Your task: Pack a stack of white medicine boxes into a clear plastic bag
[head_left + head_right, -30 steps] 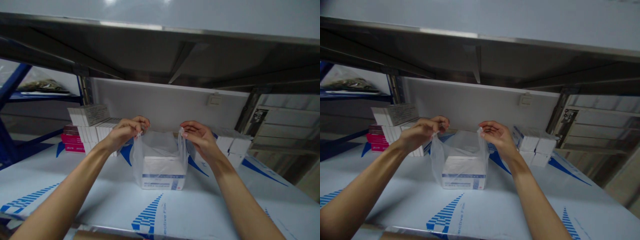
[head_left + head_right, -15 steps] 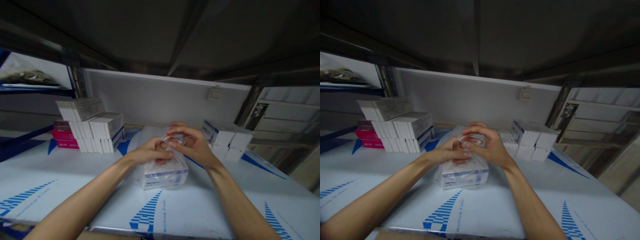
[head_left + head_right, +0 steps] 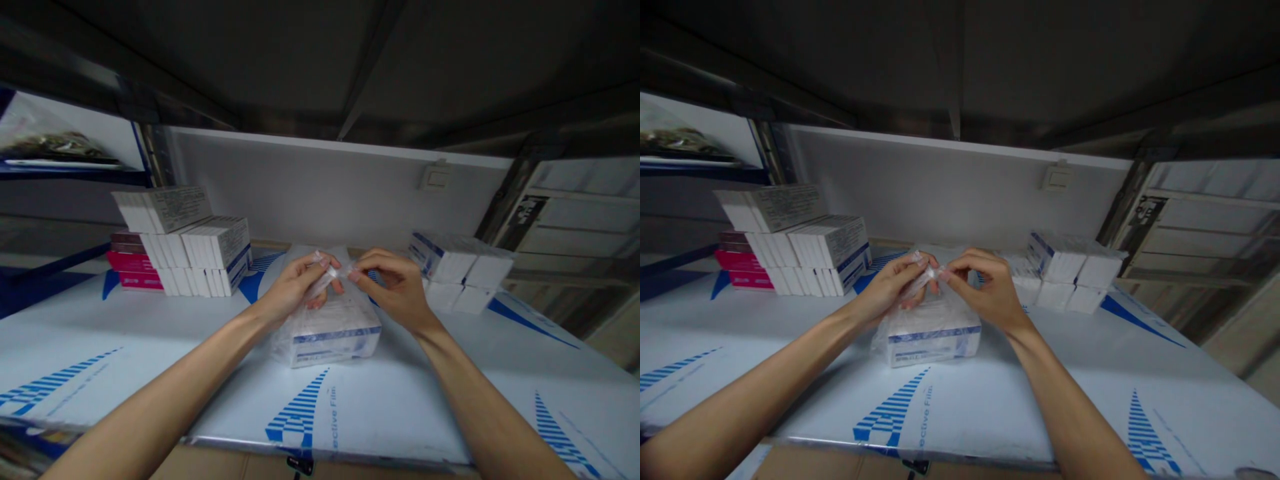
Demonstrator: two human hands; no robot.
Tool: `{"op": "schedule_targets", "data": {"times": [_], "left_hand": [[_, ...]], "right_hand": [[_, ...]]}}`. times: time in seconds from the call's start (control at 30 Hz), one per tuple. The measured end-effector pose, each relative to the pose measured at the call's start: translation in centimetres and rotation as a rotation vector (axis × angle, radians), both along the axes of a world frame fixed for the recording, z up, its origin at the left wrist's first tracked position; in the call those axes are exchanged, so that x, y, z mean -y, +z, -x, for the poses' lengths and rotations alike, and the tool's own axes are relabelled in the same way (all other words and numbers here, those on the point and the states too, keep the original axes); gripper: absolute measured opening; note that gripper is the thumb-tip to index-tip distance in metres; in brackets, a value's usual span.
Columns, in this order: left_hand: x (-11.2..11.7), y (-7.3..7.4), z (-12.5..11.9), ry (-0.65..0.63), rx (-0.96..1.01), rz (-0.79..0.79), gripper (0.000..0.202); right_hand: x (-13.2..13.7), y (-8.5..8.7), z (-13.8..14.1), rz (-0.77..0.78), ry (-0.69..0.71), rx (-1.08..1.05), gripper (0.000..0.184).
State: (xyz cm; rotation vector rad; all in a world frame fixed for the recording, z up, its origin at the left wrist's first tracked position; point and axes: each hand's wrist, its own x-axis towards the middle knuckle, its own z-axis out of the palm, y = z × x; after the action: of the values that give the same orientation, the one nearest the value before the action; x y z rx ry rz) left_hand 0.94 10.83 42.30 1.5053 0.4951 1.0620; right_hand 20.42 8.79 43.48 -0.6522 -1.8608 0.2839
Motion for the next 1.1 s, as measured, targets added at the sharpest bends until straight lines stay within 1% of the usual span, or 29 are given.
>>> {"op": "schedule_targets", "data": {"times": [0.07,0.1,0.13,0.2,0.27,0.33,0.37,0.43,0.47,0.53,0.6,0.67,0.73,0.8,0.83,0.9,0.93,1.0,1.03,1.1], "left_hand": [[0.1,0.1,0.2,0.014,-0.013,-0.007,0.038],[0.1,0.2,0.3,0.019,-0.025,-0.024,0.038],[0.2,0.2,0.4,0.029,-0.043,-0.054,0.037],[0.5,0.3,0.6,0.081,-0.101,-0.155,0.034],[0.9,0.4,0.8,0.183,-0.196,-0.339,0.027],[1.3,0.5,1.0,0.267,-0.302,-0.604,0.021],[1.4,0.5,1.1,0.286,-0.353,-0.746,0.019],[1.5,0.5,1.5,0.290,-0.459,-0.989,0.020],[1.4,0.4,1.7,0.296,-0.505,-1.077,0.022],[1.2,0.3,2.2,0.350,-0.575,-1.178,0.024],[0.9,0.2,2.5,0.430,-0.585,-1.215,0.025],[0.8,0.1,2.6,0.491,-0.554,-1.222,0.027],[0.8,0.1,2.6,0.518,-0.516,-1.226,0.027],[1.0,0.1,2.5,0.503,-0.513,-1.214,0.025],[1.0,0.2,2.4,0.487,-0.524,-1.203,0.024],[1.2,0.2,2.3,0.470,-0.545,-1.182,0.021],[1.2,0.2,2.2,0.483,-0.539,-1.178,0.019],[1.2,0.3,2.2,0.541,-0.501,-1.187,0.013],[1.1,0.4,2.2,0.570,-0.477,-1.196,0.012],[1.0,0.7,2.3,0.586,-0.453,-1.201,0.015]], "right_hand": [[0.2,0.2,0.1,0.005,0.085,0.082,0.012],[0.2,0.2,0.1,-0.001,0.103,0.123,0.009],[0.1,0.1,0.2,-0.015,0.097,0.147,0.007],[-0.2,-0.3,0.4,-0.052,0.036,0.155,0.006],[-0.5,-0.8,0.7,-0.056,-0.041,0.107,0.012],[-0.8,-1.3,0.9,-0.006,-0.082,0.055,0.017],[-0.8,-1.6,1.0,0.037,-0.086,0.041,0.019],[-1.0,-1.9,1.0,0.133,-0.057,0.041,0.029],[-1.0,-2.0,0.9,0.172,-0.019,0.045,0.034],[-1.1,-2.0,0.8,0.235,0.099,0.008,0.039],[-1.1,-1.9,0.6,0.309,0.234,-0.075,0.035],[-1.1,-1.7,0.6,0.392,0.309,-0.162,0.032],[-1.0,-1.5,0.6,0.462,0.320,-0.199,0.033],[-1.0,-1.4,0.9,0.507,0.324,-0.186,0.036],[-1.0,-1.4,1.0,0.513,0.322,-0.171,0.035],[-1.0,-1.3,1.4,0.463,0.299,-0.177,0.024],[-1.1,-1.3,1.5,0.415,0.278,-0.206,0.018],[-1.0,-1.2,1.6,0.336,0.248,-0.282,0.014],[-1.0,-1.1,1.6,0.324,0.249,-0.308,0.014],[-1.0,-1.0,1.4,0.346,0.259,-0.304,0.013]]}}
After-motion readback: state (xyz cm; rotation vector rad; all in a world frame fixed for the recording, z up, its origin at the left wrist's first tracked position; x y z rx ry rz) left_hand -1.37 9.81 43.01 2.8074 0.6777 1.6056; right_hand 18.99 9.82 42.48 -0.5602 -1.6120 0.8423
